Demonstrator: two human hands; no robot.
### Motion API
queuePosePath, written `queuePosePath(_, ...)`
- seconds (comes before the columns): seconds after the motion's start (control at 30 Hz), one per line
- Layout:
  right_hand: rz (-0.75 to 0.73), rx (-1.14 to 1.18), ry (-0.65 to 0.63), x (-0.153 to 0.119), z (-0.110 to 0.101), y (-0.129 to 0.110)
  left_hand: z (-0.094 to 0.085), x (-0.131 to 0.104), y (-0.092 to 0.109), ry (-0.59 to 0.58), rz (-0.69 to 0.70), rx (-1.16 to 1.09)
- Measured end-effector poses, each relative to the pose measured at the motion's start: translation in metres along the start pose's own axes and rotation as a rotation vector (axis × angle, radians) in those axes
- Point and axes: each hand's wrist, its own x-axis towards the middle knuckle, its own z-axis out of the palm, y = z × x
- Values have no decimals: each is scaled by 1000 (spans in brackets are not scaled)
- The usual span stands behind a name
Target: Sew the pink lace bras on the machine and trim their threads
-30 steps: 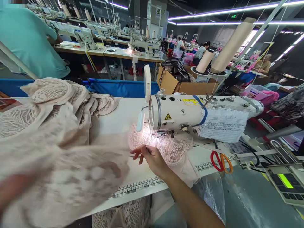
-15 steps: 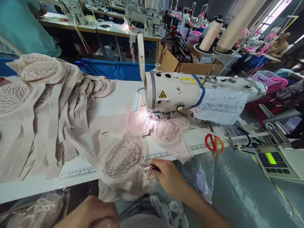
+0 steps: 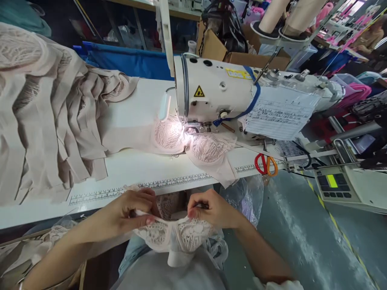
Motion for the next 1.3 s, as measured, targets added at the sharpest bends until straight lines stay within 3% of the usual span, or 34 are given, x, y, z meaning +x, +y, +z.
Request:
queuePosePath(0.17,60,214,-23,11,-6,18,20,-3,-34,211,-154,-698)
queuePosePath(0.33,59,388,3,18,-1,29,43,3,-45,470,-192,-1176)
queuePosePath(0.47,56,530,21,20,3,34,52,9,-41,602,-222,-1288)
queuePosePath(0.6,18,630,18,23,7,39,55,12,-35,611,-233,-1362)
queuePosePath(0.87,-17,503,-2,23,-2,37,53,12,-30,626,-264,-1379)
queuePosePath(1.03,-137,-112,-206,21,-12,15,51,29,-25,549,-291,-1283)
queuePosePath(1.1,-218,-228,-283,17,-12,5,47,37,-22,529,-290,-1109)
queuePosePath(1.13,-255,-234,-317,14,-12,1,44,40,-20,564,-258,-948)
queuePosePath(1.2,-285,-166,-327,5,-13,-4,41,38,-12,761,-115,-465)
queuePosePath(1.27,-253,-74,-230,-6,-14,-5,43,30,-3,966,75,73)
queuePosePath(1.3,-225,-48,-162,-12,-14,-5,48,25,3,986,156,266)
